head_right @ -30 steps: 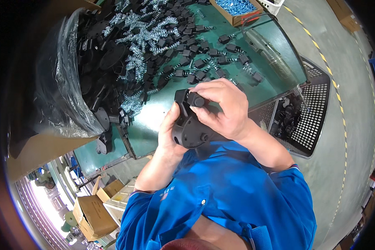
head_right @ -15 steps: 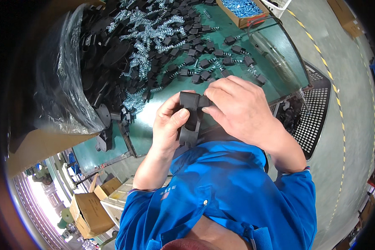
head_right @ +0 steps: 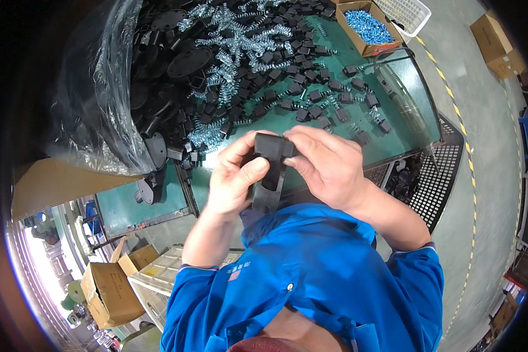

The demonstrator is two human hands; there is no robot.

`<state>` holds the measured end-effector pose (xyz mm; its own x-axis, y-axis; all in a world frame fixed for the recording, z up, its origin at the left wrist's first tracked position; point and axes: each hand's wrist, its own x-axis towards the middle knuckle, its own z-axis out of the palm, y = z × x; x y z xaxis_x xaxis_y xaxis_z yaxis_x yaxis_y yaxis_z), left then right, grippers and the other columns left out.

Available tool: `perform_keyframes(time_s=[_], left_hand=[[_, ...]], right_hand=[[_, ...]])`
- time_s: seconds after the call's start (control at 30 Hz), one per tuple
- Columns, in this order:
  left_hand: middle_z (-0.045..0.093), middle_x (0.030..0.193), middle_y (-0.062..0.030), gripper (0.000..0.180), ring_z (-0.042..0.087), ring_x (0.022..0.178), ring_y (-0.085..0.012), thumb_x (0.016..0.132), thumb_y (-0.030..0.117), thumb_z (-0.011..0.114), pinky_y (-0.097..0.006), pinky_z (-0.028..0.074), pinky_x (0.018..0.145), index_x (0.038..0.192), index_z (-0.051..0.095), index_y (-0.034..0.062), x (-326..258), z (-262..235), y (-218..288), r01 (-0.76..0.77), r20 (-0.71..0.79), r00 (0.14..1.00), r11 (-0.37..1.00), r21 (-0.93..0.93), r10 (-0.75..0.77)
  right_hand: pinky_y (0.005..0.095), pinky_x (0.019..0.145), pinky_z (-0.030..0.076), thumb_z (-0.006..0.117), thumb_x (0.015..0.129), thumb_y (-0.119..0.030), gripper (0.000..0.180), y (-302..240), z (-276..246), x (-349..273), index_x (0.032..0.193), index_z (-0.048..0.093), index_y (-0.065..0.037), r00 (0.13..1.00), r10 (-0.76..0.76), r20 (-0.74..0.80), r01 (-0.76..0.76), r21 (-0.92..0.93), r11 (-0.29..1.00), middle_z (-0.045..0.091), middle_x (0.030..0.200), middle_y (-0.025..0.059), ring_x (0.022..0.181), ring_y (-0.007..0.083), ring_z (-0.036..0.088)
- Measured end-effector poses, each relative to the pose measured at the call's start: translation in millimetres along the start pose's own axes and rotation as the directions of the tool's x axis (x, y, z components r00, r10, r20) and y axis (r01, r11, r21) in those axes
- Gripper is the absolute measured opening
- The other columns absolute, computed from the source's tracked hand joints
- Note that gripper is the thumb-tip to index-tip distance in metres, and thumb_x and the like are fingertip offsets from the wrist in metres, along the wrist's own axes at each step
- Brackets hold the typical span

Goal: The person assembles small metal springs into black plastic housings on a green workbench. They pick up a spring and a housing, insert the spring, and then use a handheld tool to secure the assembly before placing it in a basket.

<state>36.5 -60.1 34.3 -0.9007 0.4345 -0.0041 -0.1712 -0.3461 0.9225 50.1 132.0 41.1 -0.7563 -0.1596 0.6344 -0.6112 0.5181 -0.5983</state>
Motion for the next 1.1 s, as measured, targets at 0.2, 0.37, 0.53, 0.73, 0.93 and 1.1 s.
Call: perform_keyframes(time_s=[0.2,0.37,0.53,0.73,0.93,1.1], left_hand=[[0.062,0.091,-0.0098,0.033,0.057,0.09,-0.0236,0.08,0.017,0.075,-0.035,0.046,0.082,0.106,0.066,-0.0009,23.6,-27.9,6.2,-0.119,0.241,0.965,0.653,0.748,-0.1],[0.063,0.091,-0.0097,0.034,0.057,0.095,-0.0304,0.072,0.02,0.078,-0.041,0.043,0.084,0.101,0.068,0.0042,28.7,-13.9,-14.1,-0.317,0.328,0.945,0.217,0.923,-0.016],[0.064,0.094,-0.0109,0.037,0.058,0.097,-0.0323,0.065,0.017,0.079,-0.044,0.043,0.088,0.098,0.069,0.0028,33.4,-9.6,-17.2,-0.369,0.375,0.927,0.171,0.914,-0.003],[0.063,0.096,-0.0103,0.038,0.057,0.099,-0.0319,0.067,0.018,0.079,-0.045,0.04,0.094,0.1,0.068,0.0028,38.3,5.0,-23.1,-0.394,0.392,0.919,0.125,0.911,0.04],[0.062,0.095,-0.0096,0.04,0.057,0.1,-0.0303,0.067,0.019,0.08,-0.045,0.04,0.096,0.101,0.067,0.0016,41.8,13.7,-24.3,-0.396,0.397,0.917,0.044,0.917,-0.032],[0.063,0.094,-0.0085,0.04,0.057,0.099,-0.029,0.067,0.018,0.081,-0.045,0.039,0.097,0.101,0.068,0.0033,41.3,6.4,-29.2,-0.385,0.387,0.922,0.086,0.919,-0.004]], right_hand=[[0.0342,0.061,0.052,0.077,0.067,-0.017,0.021,37.8,12.2,-24.4,0.08,0.067,-0.005,0.978,-0.112,0.177,0.142,-0.164,0.976,0.068,0.082,0.0076,0.069,0.024,0.066],[0.0325,0.057,0.042,0.069,0.063,-0.027,0.018,51.1,23.8,-45.9,0.061,0.054,-0.016,0.949,-0.108,0.297,0.254,-0.517,0.818,0.051,0.064,-0.0012,0.062,0.0164,0.055],[0.0364,0.066,0.05,0.074,0.071,-0.04,0.031,44.2,-7.1,-29.6,0.07,0.06,-0.012,0.866,0.191,0.462,0.069,-0.488,0.87,0.058,0.072,0.0026,0.072,0.0217,0.062],[0.0433,0.082,0.053,0.072,0.081,-0.045,0.063,104.2,-126.3,-12.7,0.126,0.055,-0.004,0.843,0.532,0.081,-0.222,-0.848,0.48,0.065,0.105,0.0166,0.096,0.035,0.064],[0.0452,0.082,0.052,0.072,0.082,-0.038,0.064,140.0,-134.0,-32.1,0.129,0.05,0.0,0.741,0.66,0.123,-0.298,-0.821,0.488,0.066,0.105,0.0219,0.101,0.0378,0.063],[0.0346,0.078,0.052,0.077,0.079,-0.025,0.059,126.1,-137.6,-38.3,0.128,0.056,0.002,0.833,0.547,-0.087,-0.529,-0.417,0.739,0.068,0.098,0.0186,0.088,0.0276,0.068]])
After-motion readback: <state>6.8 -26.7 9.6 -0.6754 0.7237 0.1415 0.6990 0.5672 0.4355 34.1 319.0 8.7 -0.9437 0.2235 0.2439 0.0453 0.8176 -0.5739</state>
